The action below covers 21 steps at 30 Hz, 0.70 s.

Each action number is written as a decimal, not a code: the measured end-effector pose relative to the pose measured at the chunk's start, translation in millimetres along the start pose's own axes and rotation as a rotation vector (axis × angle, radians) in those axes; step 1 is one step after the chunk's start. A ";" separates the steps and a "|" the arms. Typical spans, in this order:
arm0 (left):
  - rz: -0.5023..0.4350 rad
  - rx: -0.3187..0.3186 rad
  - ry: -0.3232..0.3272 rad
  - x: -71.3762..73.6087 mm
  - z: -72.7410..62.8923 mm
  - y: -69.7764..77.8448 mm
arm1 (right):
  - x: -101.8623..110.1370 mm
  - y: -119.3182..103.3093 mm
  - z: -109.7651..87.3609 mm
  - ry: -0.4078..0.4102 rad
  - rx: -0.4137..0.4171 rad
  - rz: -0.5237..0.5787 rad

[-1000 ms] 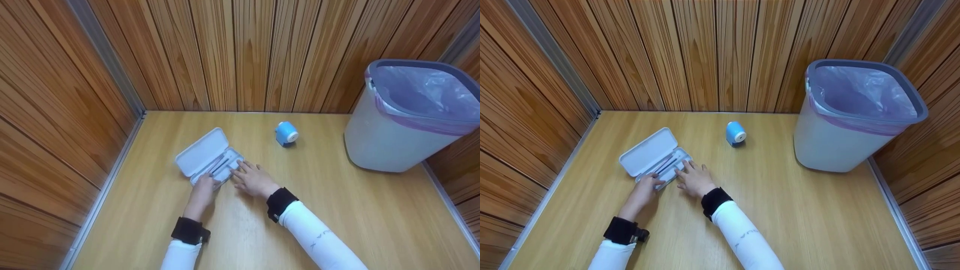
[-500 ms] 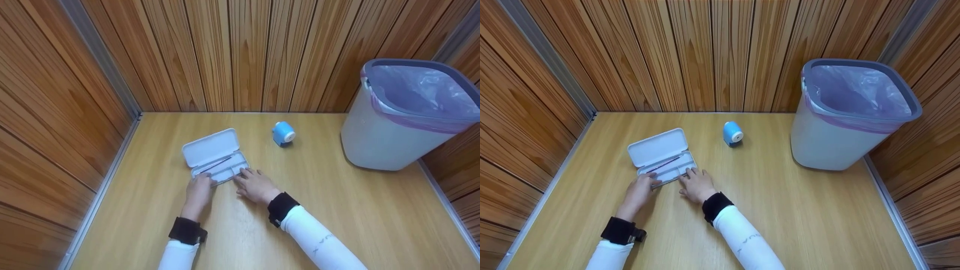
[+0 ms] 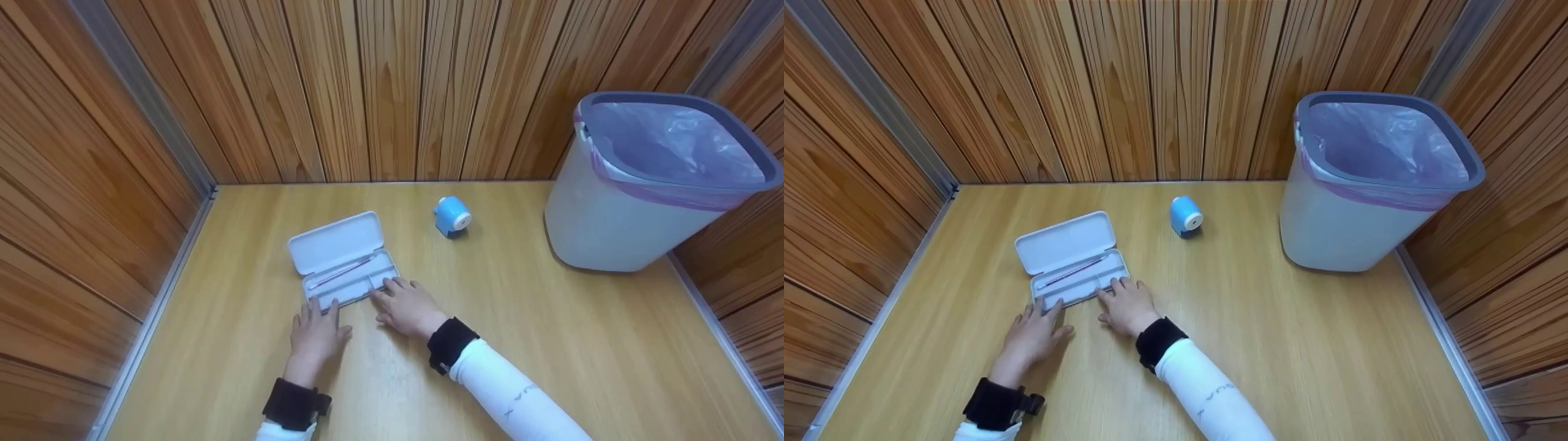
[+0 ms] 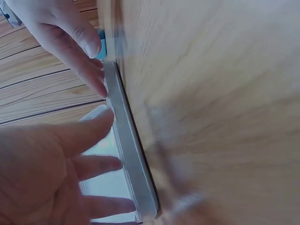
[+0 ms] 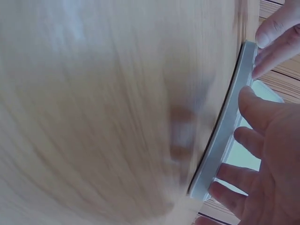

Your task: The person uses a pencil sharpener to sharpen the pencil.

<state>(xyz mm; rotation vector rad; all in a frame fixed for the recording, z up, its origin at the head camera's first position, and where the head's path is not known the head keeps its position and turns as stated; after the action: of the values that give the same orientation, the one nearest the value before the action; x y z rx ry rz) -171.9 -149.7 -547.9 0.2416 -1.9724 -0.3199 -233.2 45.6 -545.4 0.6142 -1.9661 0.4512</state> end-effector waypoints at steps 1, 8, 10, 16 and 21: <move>-0.005 -0.007 -0.007 -0.4 -0.1 -0.2 | 0.5 0.5 -0.1 0.001 -0.004 0.001; 0.033 -0.021 -0.017 -1.0 -1.3 -3.2 | -1.4 -0.4 -0.1 0.014 -0.026 0.027; 0.027 -0.027 -0.014 -1.2 -0.5 -3.1 | -1.7 -1.4 0.3 0.012 -0.032 0.034; 0.016 -0.032 -0.004 -1.4 5.9 -1.7 | 0.1 -5.3 2.0 -0.007 -0.062 0.046; 0.025 -0.044 0.008 4.5 16.2 -0.5 | 4.2 -4.7 5.4 -0.009 -0.085 0.066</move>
<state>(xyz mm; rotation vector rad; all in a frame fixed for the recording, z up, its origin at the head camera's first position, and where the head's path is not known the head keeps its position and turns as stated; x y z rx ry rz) -188.5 -149.7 -550.6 0.1894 -1.9570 -0.3458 -235.8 37.9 -543.8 0.4996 -2.0082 0.4041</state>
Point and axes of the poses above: each hand's wrist, its own z-axis towards the middle knuckle, its own x-axis out of the back of the hand, y = z × x, the point moved 1 cm from there along z, towards the middle knuckle, and after that the axes turned 15 degrees about -y, right-handed, at the moved point
